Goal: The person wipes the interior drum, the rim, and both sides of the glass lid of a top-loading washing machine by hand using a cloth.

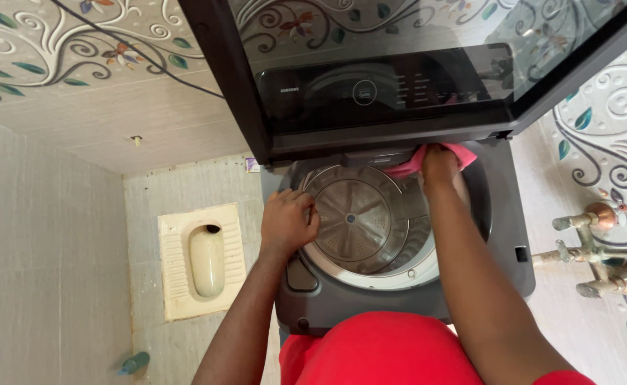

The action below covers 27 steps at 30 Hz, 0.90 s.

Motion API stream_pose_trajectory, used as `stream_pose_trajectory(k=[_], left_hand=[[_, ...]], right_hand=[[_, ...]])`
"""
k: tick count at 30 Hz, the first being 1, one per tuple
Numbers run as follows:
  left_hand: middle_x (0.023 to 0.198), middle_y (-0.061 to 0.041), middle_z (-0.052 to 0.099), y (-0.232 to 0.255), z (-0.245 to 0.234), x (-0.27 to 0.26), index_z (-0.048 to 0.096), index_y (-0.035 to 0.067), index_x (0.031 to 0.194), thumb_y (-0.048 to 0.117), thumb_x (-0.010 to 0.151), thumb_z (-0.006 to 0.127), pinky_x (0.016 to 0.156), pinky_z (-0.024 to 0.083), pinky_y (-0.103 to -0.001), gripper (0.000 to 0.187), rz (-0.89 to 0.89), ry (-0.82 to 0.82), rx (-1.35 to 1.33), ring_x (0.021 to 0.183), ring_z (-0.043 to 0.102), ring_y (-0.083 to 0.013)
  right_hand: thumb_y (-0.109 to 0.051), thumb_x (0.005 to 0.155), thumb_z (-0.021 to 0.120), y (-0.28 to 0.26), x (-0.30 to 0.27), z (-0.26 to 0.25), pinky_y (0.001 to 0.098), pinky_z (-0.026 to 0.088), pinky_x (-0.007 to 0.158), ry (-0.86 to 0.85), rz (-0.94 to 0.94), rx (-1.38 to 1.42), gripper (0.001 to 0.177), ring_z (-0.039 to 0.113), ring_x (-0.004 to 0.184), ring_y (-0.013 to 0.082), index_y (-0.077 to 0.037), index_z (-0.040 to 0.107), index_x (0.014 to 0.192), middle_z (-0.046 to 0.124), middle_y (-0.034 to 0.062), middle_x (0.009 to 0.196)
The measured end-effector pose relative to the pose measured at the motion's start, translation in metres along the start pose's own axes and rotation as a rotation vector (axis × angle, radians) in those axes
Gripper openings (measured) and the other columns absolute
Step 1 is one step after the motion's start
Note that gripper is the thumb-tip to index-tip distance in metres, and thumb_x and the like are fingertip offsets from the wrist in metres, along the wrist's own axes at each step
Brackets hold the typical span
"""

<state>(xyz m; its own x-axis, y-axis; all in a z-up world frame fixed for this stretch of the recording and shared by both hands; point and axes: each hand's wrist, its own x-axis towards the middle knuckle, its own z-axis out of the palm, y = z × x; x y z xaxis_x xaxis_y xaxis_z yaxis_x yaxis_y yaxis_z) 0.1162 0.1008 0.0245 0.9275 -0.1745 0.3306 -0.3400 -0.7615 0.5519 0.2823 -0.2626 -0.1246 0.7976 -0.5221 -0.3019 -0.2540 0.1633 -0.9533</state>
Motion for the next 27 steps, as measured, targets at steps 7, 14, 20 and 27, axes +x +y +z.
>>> stream_pose_trajectory(k=[7, 14, 20, 27], left_hand=[[0.08, -0.007, 0.071, 0.001, -0.001, 0.002, 0.069, 0.007, 0.074, 0.016, 0.074, 0.07, 0.079, 0.046, -0.042, 0.008, 0.012, -0.007, 0.033, 0.083, 0.065, -0.027], [0.081, -0.006, 0.071, -0.001, 0.002, 0.0, 0.069, 0.008, 0.075, 0.015, 0.076, 0.069, 0.08, 0.046, -0.041, 0.007, 0.005, 0.001, 0.02, 0.083, 0.065, -0.0259], [0.081, -0.006, 0.071, 0.001, 0.002, 0.0, 0.069, 0.008, 0.075, 0.015, 0.074, 0.069, 0.08, 0.046, -0.041, 0.006, 0.011, -0.001, 0.023, 0.083, 0.065, -0.0254], [0.081, -0.005, 0.071, 0.001, 0.003, 0.0, 0.069, 0.009, 0.075, 0.015, 0.076, 0.069, 0.08, 0.046, -0.041, 0.006, -0.003, -0.015, 0.053, 0.083, 0.065, -0.0249]], right_hand=[[-0.025, 0.093, 0.073, 0.002, 0.014, -0.045, 0.0444, 0.059, 0.068, -0.242, 0.154, -0.426, 0.024, 0.059, 0.065, 0.0263, -0.009, 0.072, 0.111, 0.067, 0.0089, 0.086], [-0.032, 0.086, 0.075, -0.054, -0.034, -0.038, 0.0488, 0.057, 0.081, -0.016, -0.2, -0.952, 0.036, 0.073, 0.097, 0.0399, -0.001, 0.074, 0.103, 0.074, 0.0243, 0.104], [-0.039, 0.096, 0.073, -0.062, -0.034, -0.022, 0.0484, 0.059, 0.082, 0.13, -0.265, -1.156, 0.04, 0.071, 0.097, 0.0418, 0.001, 0.074, 0.102, 0.074, 0.027, 0.102], [-0.042, 0.1, 0.05, -0.022, 0.0, -0.024, 0.0537, 0.055, 0.092, 0.076, 0.465, 0.132, 0.035, 0.062, 0.104, 0.0287, -0.023, 0.056, 0.129, 0.061, 0.0034, 0.123]])
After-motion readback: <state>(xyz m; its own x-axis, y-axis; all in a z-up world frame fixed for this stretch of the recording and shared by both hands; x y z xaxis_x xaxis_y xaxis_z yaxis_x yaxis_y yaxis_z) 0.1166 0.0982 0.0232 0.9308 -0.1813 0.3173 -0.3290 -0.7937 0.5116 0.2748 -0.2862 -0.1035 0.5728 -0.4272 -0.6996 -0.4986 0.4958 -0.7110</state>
